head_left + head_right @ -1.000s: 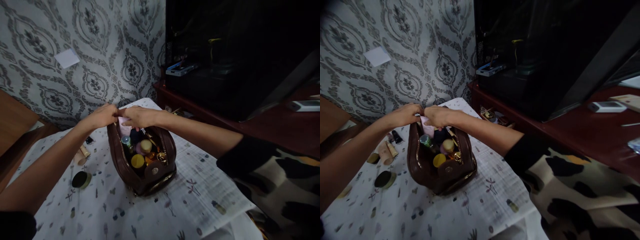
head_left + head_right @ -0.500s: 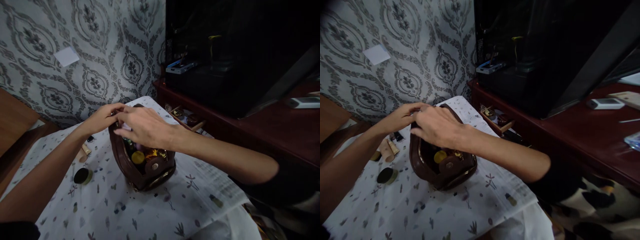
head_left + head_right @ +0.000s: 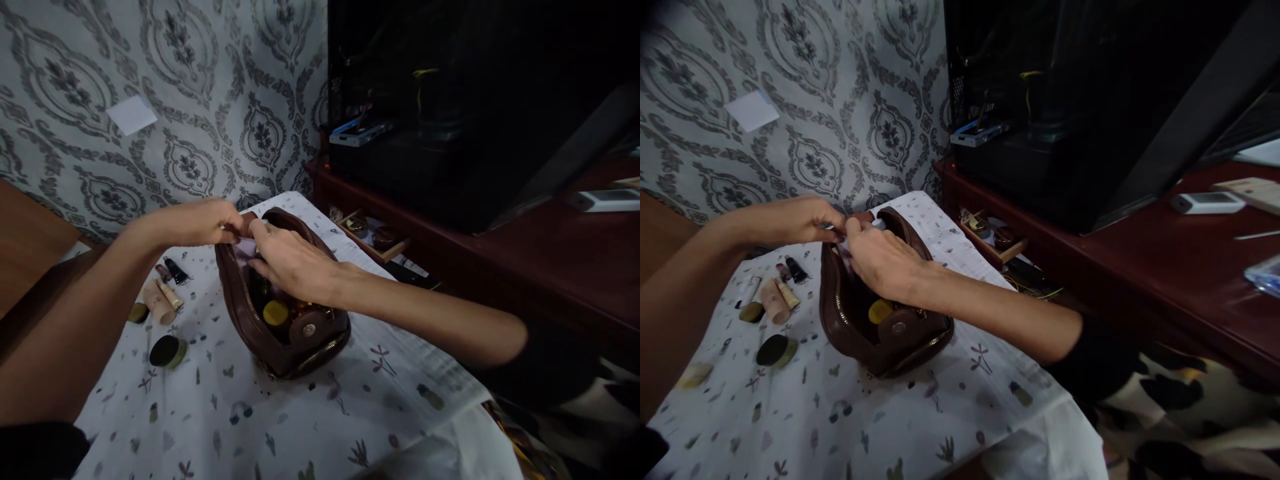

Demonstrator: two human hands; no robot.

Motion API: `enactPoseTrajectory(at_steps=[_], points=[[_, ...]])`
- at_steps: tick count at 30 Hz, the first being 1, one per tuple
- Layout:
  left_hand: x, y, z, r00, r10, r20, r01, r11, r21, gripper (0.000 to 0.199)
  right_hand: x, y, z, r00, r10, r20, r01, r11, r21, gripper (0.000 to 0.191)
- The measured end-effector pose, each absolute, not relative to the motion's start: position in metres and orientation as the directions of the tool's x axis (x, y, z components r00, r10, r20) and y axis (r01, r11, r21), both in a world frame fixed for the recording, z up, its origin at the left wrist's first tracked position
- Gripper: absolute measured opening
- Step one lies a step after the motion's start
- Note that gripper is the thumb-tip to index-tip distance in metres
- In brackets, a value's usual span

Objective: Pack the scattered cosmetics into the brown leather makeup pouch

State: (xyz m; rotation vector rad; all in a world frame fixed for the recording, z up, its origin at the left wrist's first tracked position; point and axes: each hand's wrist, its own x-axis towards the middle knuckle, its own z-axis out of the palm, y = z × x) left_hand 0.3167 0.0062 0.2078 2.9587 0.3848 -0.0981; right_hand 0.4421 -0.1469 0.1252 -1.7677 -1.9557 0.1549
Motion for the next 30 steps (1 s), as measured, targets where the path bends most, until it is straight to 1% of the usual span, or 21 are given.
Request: enactPoseTrajectory(at_steps=[2,3,5,7,9,12,14,16,17,18,21,22,23,25,27,29,30], points=[[0.326,0.007,0.210,0.944,0.171,-0.283,0.210,-0.971,0.115,0.014,0.444,-0.144,0.123,-0.038,0.958,0.285,0.898,0.158,-0.411,0.034],[0.330,0.008,0.212,0.933,0.144,-0.331,0.194,-0.973,0.123,0.014,0.445,-0.143,0.122,-0.042,0.955,0.294,0.898,0.165,-0.407,0.031],[0.333,0.008,0.213,0.937,0.127,-0.327,0.185,-0.971,0.153,0.017,0.447,-0.140,0.121,-0.057,0.948,0.312,0.901,0.184,-0.394,0.024],[0.332,0.006,0.213,0.945,0.140,-0.296,0.196,-0.966,0.170,0.021,0.448,-0.139,0.120,-0.074,0.946,0.316,0.901,0.199,-0.385,0.018],[0.330,0.003,0.211,0.947,0.168,-0.276,0.214,-0.966,0.147,0.025,0.448,-0.138,0.119,-0.079,0.945,0.316,0.899,0.204,-0.387,0.017],[0.330,0.000,0.208,0.940,0.201,-0.276,0.229,-0.971,0.074,0.029,0.448,-0.138,0.116,-0.050,0.944,0.326,0.896,0.186,-0.403,0.017],[0.332,0.001,0.205,0.941,0.203,-0.269,0.224,-0.973,0.052,0.030,0.448,-0.138,0.115,-0.019,0.934,0.358,0.893,0.177,-0.415,0.023],[0.336,0.005,0.200,0.946,0.195,-0.257,0.215,-0.975,0.052,0.030,0.448,-0.138,0.114,-0.006,0.914,0.406,0.888,0.192,-0.417,0.037],[0.337,0.008,0.197,0.949,0.194,-0.249,0.213,-0.976,0.052,0.030,0.448,-0.138,0.114,-0.014,0.907,0.422,0.889,0.204,-0.410,0.041],[0.339,0.010,0.194,0.951,0.195,-0.240,0.212,-0.976,0.047,0.030,0.448,-0.138,0.114,-0.027,0.906,0.423,0.892,0.213,-0.399,0.039],[0.339,0.011,0.185,0.957,0.222,-0.188,0.228,-0.973,0.015,0.032,0.448,-0.137,0.117,-0.047,0.930,0.365,0.915,0.186,-0.358,0.023],[0.338,0.009,0.183,0.959,0.229,-0.167,0.234,-0.972,0.013,0.032,0.447,-0.137,0.118,-0.044,0.937,0.346,0.922,0.172,-0.348,0.020],[0.335,0.007,0.181,0.962,0.235,-0.141,0.241,-0.970,0.022,0.032,0.447,-0.137,0.119,-0.043,0.941,0.336,0.926,0.164,-0.341,0.018],[0.324,-0.001,0.180,0.965,0.259,-0.041,0.261,-0.962,0.078,0.035,0.446,-0.137,0.121,-0.048,0.940,0.337,0.927,0.168,-0.335,0.017],[0.306,-0.008,0.181,0.946,0.306,0.108,0.286,-0.943,0.170,0.040,0.445,-0.138,0.121,-0.043,0.937,0.347,0.922,0.171,-0.346,0.021],[0.280,-0.015,0.179,0.889,0.382,0.252,0.319,-0.912,0.257,0.042,0.444,-0.138,0.122,-0.014,0.936,0.353,0.909,0.159,-0.385,0.033],[0.265,-0.017,0.176,0.854,0.425,0.301,0.343,-0.894,0.289,0.041,0.444,-0.137,0.123,0.001,0.936,0.351,0.901,0.151,-0.406,0.039]])
